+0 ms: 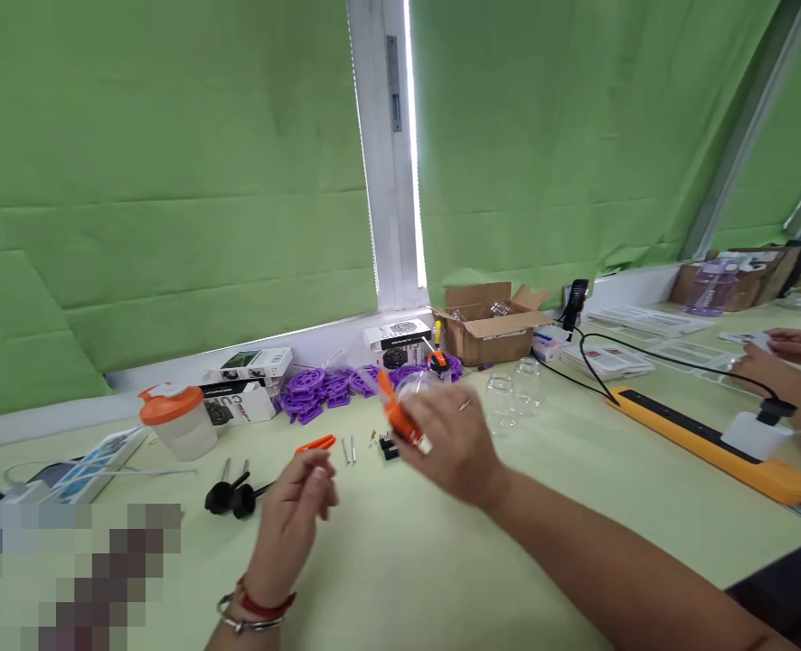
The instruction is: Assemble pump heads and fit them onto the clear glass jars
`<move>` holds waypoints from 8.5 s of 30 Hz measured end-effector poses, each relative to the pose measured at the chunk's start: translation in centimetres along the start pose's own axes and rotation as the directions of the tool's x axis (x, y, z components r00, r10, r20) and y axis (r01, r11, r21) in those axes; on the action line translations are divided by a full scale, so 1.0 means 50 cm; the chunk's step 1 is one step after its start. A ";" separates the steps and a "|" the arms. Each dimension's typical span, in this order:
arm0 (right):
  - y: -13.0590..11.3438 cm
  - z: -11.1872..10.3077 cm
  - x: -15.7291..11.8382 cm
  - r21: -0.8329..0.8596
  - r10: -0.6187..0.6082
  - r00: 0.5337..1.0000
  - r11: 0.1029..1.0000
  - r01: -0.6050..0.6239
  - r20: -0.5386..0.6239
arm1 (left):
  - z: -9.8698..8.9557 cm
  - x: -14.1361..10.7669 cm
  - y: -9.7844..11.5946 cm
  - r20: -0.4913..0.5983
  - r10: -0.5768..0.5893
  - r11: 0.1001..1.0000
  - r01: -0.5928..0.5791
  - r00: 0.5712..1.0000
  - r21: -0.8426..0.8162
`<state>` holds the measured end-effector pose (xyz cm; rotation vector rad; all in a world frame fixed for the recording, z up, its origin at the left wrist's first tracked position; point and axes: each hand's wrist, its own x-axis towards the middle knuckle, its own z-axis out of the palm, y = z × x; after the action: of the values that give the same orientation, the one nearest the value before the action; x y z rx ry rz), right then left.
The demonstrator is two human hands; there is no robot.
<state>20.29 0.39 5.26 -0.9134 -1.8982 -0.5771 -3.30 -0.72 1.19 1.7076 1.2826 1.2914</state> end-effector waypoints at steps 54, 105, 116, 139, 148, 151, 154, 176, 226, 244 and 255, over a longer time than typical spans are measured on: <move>0.001 0.131 -0.097 0.431 0.222 0.389 -0.195 -0.881 0.894 | 0.015 0.005 -0.018 0.711 -0.329 0.884 0.468 0.622 -0.001; 0.059 0.371 0.024 -0.097 0.446 0.517 0.817 -0.569 0.731 | -0.001 0.017 -0.029 0.731 -0.394 0.866 0.491 0.557 0.093; 0.066 0.355 0.014 -0.046 0.434 0.432 0.745 -0.665 0.791 | -0.004 0.018 -0.028 0.734 -0.374 0.877 0.474 0.567 0.081; 0.006 0.120 -0.052 0.292 0.301 0.253 -0.092 -0.952 0.920 | 0.016 0.032 -0.012 0.087 -0.398 0.869 0.405 0.913 -0.283; -0.034 0.099 -0.101 0.203 0.194 0.130 -0.429 -0.880 0.972 | 0.043 0.013 -0.008 0.010 -0.240 0.956 0.238 0.971 -0.173; -0.036 0.108 -0.107 0.363 0.271 0.283 -0.319 -0.875 0.920 | 0.046 0.019 -0.018 -0.048 -0.196 0.978 0.192 0.979 -0.078; -0.036 0.107 -0.108 0.496 0.275 0.434 -0.224 -0.839 0.858 | 0.040 0.023 -0.018 -0.137 -0.151 0.988 0.152 0.979 -0.002; 0.000 0.080 -0.104 0.469 0.154 0.467 0.024 -0.883 0.871 | 0.055 0.014 -0.008 -0.264 -0.274 0.957 0.235 0.925 -0.171; 0.088 0.018 -0.125 0.206 0.623 0.762 0.734 -0.648 0.176 | 0.003 0.046 -0.023 -0.300 -0.508 0.786 0.292 0.807 -0.545; 0.206 0.069 -0.213 -0.219 0.861 0.435 0.492 -0.842 0.262 | 0.023 0.039 -0.028 -0.287 -0.518 0.821 0.375 0.806 -0.430; 0.211 0.072 -0.205 -0.374 0.891 0.388 0.452 -0.810 0.237 | 0.027 0.034 -0.031 -0.251 -0.466 0.852 0.354 0.849 -0.385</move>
<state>29.76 5.74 -5.30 -2.1078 -1.3716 0.1127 -2.43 1.49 -0.07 0.9323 1.4354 1.4628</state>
